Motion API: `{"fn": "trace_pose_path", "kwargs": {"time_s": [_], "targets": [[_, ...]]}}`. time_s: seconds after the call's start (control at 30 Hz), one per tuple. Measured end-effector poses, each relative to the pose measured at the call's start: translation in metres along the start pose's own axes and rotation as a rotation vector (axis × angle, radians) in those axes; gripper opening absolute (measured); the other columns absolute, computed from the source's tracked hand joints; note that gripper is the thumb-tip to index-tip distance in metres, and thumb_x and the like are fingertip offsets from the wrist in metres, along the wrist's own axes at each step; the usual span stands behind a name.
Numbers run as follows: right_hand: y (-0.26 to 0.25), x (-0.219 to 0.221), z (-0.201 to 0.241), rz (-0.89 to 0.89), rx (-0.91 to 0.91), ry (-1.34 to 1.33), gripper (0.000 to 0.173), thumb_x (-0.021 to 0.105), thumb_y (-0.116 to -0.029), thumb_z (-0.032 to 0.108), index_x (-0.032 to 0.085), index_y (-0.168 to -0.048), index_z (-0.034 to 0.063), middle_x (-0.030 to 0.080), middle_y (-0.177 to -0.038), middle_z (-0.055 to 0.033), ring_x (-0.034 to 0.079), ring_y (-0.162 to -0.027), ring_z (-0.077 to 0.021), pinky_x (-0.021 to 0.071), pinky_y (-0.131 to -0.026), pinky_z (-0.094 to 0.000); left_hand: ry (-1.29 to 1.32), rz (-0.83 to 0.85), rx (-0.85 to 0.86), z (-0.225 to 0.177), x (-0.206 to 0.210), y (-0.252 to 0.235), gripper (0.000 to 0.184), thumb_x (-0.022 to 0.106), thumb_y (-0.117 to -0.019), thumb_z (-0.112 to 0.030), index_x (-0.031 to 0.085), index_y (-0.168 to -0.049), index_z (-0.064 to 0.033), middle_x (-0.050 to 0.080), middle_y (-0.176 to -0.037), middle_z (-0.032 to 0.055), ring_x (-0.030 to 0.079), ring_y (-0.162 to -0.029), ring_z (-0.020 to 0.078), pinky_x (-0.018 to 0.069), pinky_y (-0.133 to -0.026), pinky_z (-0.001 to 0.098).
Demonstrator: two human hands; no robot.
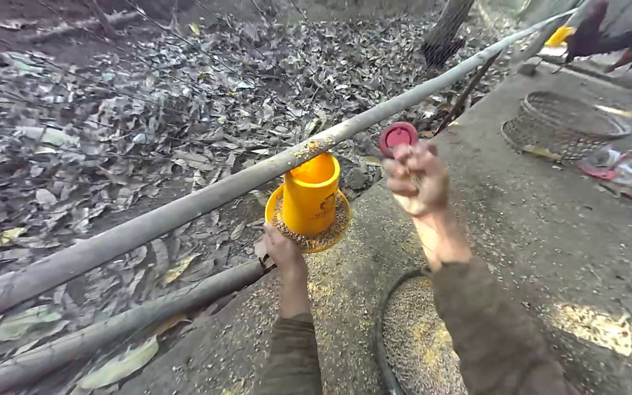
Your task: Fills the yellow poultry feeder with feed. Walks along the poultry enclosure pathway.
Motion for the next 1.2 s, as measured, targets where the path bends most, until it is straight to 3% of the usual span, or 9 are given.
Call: {"fn": "trace_pose_path", "kwargs": {"time_s": [0.13, 0.3, 0.43, 0.67, 0.77, 0.9, 1.0, 1.1, 1.2], "targets": [[-0.066, 0.061, -0.023, 0.097, -0.092, -0.161, 0.018, 0.050, -0.0863, 0.002, 0.056, -0.085, 0.0193, 0.066, -0.082, -0.0016, 0.052, -0.049, -0.0056, 0.0364, -0.037, -0.0178, -0.012, -0.008, -0.040, -0.001, 0.001, 0.010, 0.064, 0.023, -0.1123, -0.046, 0.058, -0.135, 0.0024, 0.066, -0.119, 0.0229, 0.066, -0.109, 0.0279, 0.0541, -0.094, 0.0505], [-0.068, 0.083, -0.056, 0.108, -0.144, 0.047, 0.019, 0.046, -0.0905, 0.001, 0.058, -0.096, 0.0150, 0.062, -0.093, -0.0051, 0.049, -0.053, -0.0063, 0.0375, -0.042, -0.0178, 0.018, -0.002, -0.040, -0.005, -0.001, 0.011, 0.061, 0.023, -0.1128, -0.045, 0.059, -0.134, 0.0007, 0.066, -0.119, 0.0211, 0.066, -0.108, 0.0256, 0.0546, -0.093, 0.0483], [-0.087, 0.078, -0.071, 0.140, -0.265, 0.024, 0.017, 0.051, -0.0794, -0.003, 0.059, -0.077, 0.0120, 0.067, -0.077, -0.0060, 0.065, -0.066, -0.0163, 0.0545, -0.056, -0.0305, -0.005, -0.027, 0.006, -0.010, -0.007, 0.009, 0.058, 0.024, -0.1134, -0.041, 0.054, -0.140, 0.0011, 0.065, -0.122, 0.0205, 0.066, -0.109, 0.0231, 0.0540, -0.095, 0.0450], [-0.065, 0.081, -0.067, 0.268, -0.326, 0.225, 0.016, 0.046, -0.0815, -0.004, 0.058, -0.088, 0.0051, 0.067, -0.091, -0.0092, 0.067, -0.089, -0.0209, 0.0574, -0.083, -0.0390, -0.042, -0.045, 0.019, -0.011, -0.009, 0.010, 0.057, 0.026, -0.1134, -0.040, 0.054, -0.141, 0.0011, 0.065, -0.122, 0.0206, 0.065, -0.109, 0.0224, 0.0531, -0.096, 0.0441], [-0.073, 0.087, -0.064, 0.350, -0.428, 0.264, 0.016, 0.053, -0.0816, -0.002, 0.067, -0.083, 0.0059, 0.074, -0.090, -0.0100, 0.072, -0.090, -0.0230, 0.0596, -0.083, -0.0415, -0.010, -0.051, 0.018, -0.008, -0.008, 0.011, 0.056, 0.027, -0.1133, -0.040, 0.055, -0.140, 0.0003, 0.065, -0.122, 0.0197, 0.066, -0.108, 0.0222, 0.0539, -0.095, 0.0436], [-0.062, 0.094, -0.050, 0.408, -0.521, 0.601, 0.013, 0.057, -0.0853, 0.004, 0.069, -0.084, -0.0018, 0.070, -0.109, -0.0159, 0.067, -0.103, -0.0197, 0.0568, -0.083, -0.0323, 0.005, -0.051, -0.007, -0.009, -0.006, 0.014, 0.057, 0.026, -0.1131, -0.042, 0.056, -0.139, -0.0002, 0.065, -0.122, 0.0197, 0.065, -0.109, 0.0223, 0.0536, -0.095, 0.0444], [-0.063, 0.090, -0.041, 0.348, -0.586, 0.949, 0.024, 0.050, -0.0896, 0.009, 0.072, -0.088, -0.0008, 0.070, -0.106, -0.0158, 0.067, -0.104, -0.0210, 0.0564, -0.084, -0.0349, 0.017, -0.024, -0.013, -0.007, -0.005, 0.015, 0.059, 0.024, -0.1132, -0.042, 0.050, -0.146, -0.0004, 0.061, -0.132, 0.0216, 0.063, -0.118, 0.0251, 0.0515, -0.100, 0.0465], [-0.063, 0.085, -0.045, 0.301, -0.435, 1.291, 0.034, 0.045, -0.0918, 0.008, 0.076, -0.104, 0.0025, 0.074, -0.110, -0.0143, 0.068, -0.107, -0.0254, 0.0539, -0.093, -0.0439, 0.013, -0.019, -0.024, -0.005, -0.005, 0.015, 0.061, 0.022, -0.1129, -0.044, 0.052, -0.142, 0.0002, 0.063, -0.127, 0.0218, 0.065, -0.113, 0.0259, 0.0532, -0.097, 0.0479], [-0.055, 0.085, -0.060, 0.411, -0.404, 1.332, 0.038, 0.045, -0.0898, 0.007, 0.075, -0.113, 0.0019, 0.073, -0.117, -0.0151, 0.067, -0.114, -0.0284, 0.0509, -0.100, -0.0474, 0.012, -0.021, -0.033, -0.003, -0.004, 0.016, 0.061, 0.022, -0.1129, -0.044, 0.053, -0.142, 0.0002, 0.063, -0.127, 0.0216, 0.064, -0.114, 0.0254, 0.0525, -0.098, 0.0472]]}}
Point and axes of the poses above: each hand's wrist, its own y-axis away from the middle knuckle, its own x-axis out of the palm, z = x × y, the point moved 5 cm from there along -y, towards the middle knuckle
